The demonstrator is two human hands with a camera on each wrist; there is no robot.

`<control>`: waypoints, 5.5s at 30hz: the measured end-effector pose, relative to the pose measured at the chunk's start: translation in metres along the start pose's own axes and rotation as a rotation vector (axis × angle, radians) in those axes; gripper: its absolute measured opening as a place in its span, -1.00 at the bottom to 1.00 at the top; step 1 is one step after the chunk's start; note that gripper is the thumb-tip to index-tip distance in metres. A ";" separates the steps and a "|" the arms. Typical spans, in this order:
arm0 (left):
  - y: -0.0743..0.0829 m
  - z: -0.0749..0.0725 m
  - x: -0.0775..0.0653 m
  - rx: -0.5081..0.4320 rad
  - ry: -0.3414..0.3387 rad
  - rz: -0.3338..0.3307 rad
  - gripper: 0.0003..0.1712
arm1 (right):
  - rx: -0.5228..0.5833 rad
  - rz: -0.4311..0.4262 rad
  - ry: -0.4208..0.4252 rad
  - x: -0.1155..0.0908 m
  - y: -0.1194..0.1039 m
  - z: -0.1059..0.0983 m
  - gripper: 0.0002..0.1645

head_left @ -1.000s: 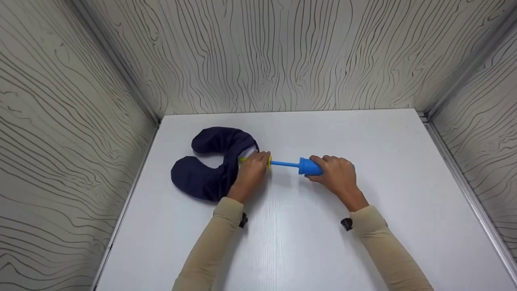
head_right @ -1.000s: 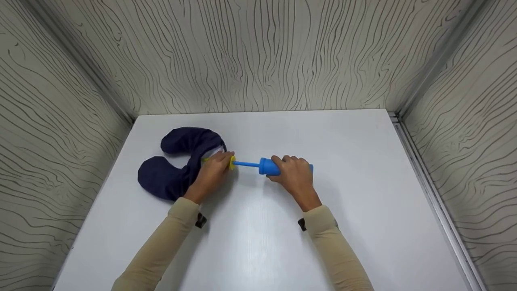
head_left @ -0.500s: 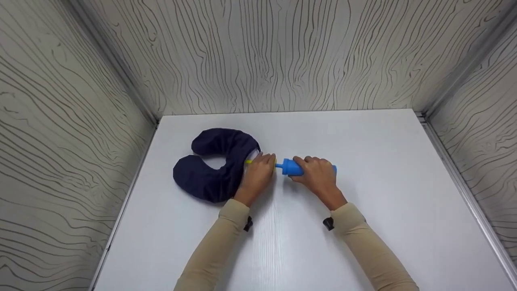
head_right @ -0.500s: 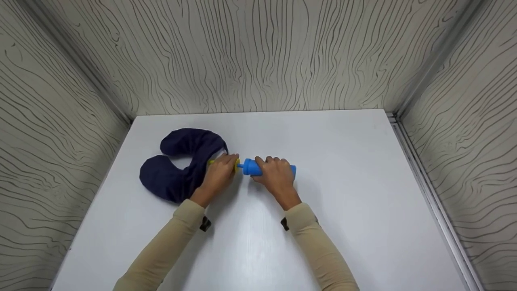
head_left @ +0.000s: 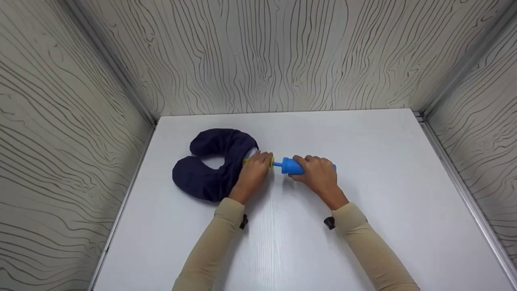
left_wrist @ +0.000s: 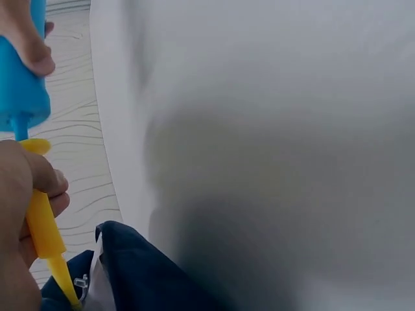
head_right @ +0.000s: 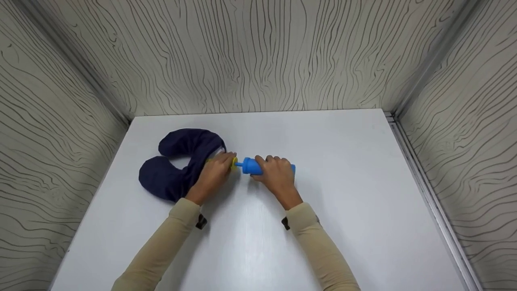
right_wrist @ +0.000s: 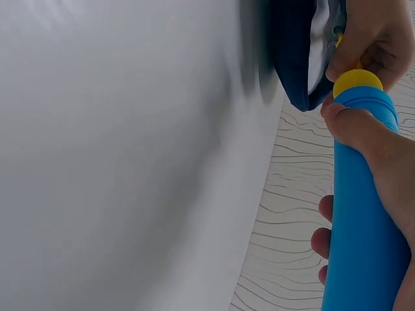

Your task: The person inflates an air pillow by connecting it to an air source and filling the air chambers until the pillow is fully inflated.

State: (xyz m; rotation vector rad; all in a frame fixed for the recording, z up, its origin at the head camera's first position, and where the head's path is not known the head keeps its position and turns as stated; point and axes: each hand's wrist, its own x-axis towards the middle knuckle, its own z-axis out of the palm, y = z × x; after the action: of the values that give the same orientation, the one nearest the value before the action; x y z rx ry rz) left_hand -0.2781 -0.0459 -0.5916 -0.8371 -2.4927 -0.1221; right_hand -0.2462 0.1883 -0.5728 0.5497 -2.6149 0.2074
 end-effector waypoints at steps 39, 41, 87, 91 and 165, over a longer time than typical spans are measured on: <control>-0.001 -0.009 0.008 -0.050 -0.064 -0.009 -0.52 | -0.021 0.014 -0.039 0.003 0.003 -0.010 -0.26; -0.005 -0.008 0.006 -0.037 -0.055 -0.003 -0.53 | -0.015 0.027 -0.049 0.000 0.009 -0.012 -0.26; -0.010 -0.002 -0.003 0.031 -0.023 -0.006 -0.48 | -0.008 0.045 -0.019 -0.011 0.025 -0.009 -0.26; -0.008 -0.003 -0.003 0.016 -0.036 -0.028 -0.48 | -0.018 0.065 -0.019 -0.018 0.033 -0.013 -0.26; 0.018 -0.007 0.008 -0.024 -0.012 -0.067 -0.47 | -0.055 -0.071 0.013 0.011 -0.004 -0.002 -0.25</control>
State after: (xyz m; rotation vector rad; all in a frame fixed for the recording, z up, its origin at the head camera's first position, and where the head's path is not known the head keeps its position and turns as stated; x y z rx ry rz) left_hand -0.2701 -0.0291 -0.5834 -0.7666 -2.5356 -0.1715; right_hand -0.2523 0.1812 -0.5654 0.6188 -2.5755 0.1158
